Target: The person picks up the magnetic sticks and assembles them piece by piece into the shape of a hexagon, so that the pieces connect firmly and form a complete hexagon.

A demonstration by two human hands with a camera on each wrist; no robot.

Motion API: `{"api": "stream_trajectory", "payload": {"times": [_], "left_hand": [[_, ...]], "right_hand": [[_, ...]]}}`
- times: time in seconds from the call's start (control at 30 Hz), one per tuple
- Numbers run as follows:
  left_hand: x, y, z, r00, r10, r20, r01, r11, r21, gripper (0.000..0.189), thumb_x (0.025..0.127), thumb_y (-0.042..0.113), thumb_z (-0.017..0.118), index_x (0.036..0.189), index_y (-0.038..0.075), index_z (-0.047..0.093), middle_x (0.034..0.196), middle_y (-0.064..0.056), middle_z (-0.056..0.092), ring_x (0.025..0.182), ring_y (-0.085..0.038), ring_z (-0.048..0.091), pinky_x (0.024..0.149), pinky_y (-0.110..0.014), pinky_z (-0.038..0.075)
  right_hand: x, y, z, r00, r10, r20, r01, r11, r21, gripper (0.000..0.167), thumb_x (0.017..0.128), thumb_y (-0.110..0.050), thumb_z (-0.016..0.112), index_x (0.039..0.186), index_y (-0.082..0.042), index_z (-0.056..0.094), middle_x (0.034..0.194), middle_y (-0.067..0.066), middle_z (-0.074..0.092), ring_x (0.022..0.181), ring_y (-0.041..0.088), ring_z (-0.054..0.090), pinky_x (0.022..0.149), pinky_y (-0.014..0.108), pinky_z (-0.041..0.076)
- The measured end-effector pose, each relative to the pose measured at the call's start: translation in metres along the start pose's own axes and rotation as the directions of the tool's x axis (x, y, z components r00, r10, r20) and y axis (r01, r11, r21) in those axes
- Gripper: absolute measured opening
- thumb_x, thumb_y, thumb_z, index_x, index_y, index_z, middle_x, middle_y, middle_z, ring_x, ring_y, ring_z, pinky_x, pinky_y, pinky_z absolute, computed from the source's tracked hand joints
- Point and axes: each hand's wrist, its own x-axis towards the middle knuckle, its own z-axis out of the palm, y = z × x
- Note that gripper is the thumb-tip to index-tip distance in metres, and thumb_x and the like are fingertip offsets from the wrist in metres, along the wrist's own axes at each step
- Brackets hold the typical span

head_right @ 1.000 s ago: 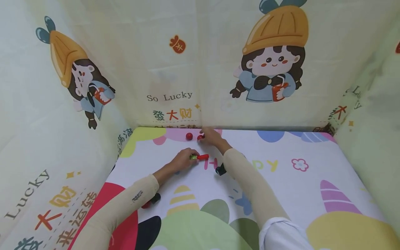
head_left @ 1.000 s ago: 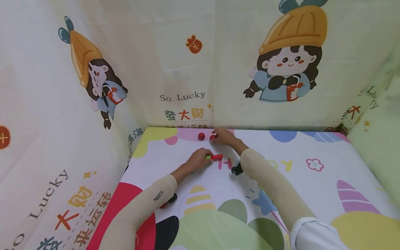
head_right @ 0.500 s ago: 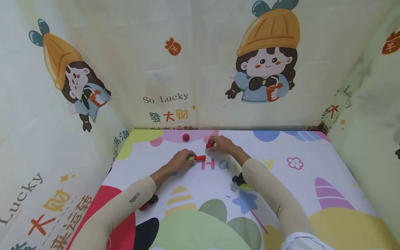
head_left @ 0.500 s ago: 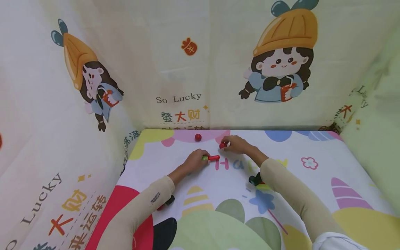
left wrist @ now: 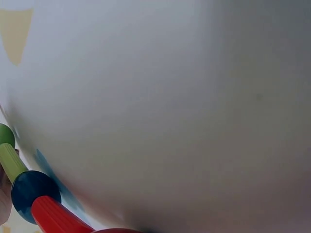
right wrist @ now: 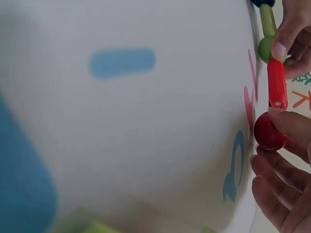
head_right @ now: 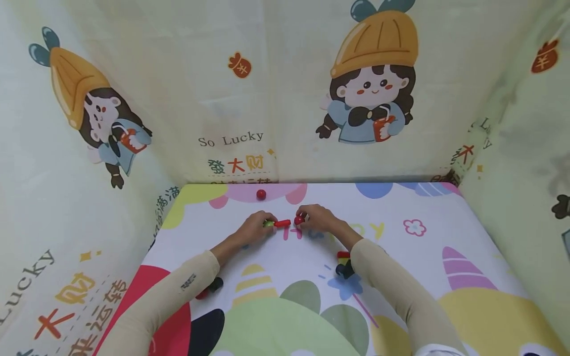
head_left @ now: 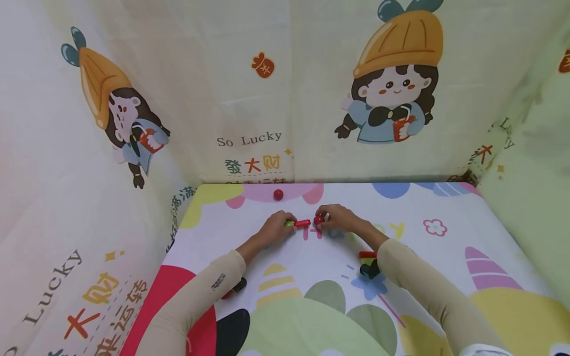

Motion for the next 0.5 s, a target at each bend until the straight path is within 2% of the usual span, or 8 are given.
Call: {"api": "stream_trajectory", "payload": {"times": [0.2, 0.5], "left_hand": [[0.0002, 0.0012, 0.0005, 1.000, 0.023, 0.017, -0.023, 1.000, -0.012, 0.025, 0.093, 0.012, 0.071, 0.117, 0.007, 0.072, 0.106, -0.006, 0.066, 0.094, -0.017, 0.055, 0.089, -0.034, 0.050], [-0.0015, 0.0007, 0.0010, 1.000, 0.019, -0.007, -0.019, 1.000, 0.016, 0.025, 0.093, 0.013, 0.072, 0.116, 0.007, 0.073, 0.106, -0.007, 0.066, 0.095, -0.018, 0.056, 0.088, -0.035, 0.050]], "right_hand": [[0.0023, -0.0064, 0.0041, 1.000, 0.012, 0.014, -0.012, 1.000, -0.003, 0.038, 0.089, -0.021, 0.078, 0.123, -0.010, 0.066, 0.112, 0.006, 0.070, 0.094, 0.017, 0.062, 0.082, 0.033, 0.056], [-0.0023, -0.0110, 0.0101, 0.999, 0.034, -0.017, -0.033, 0.999, 0.015, 0.040, 0.087, -0.024, 0.080, 0.123, -0.011, 0.068, 0.108, 0.004, 0.070, 0.094, 0.017, 0.062, 0.083, 0.033, 0.056]]}}
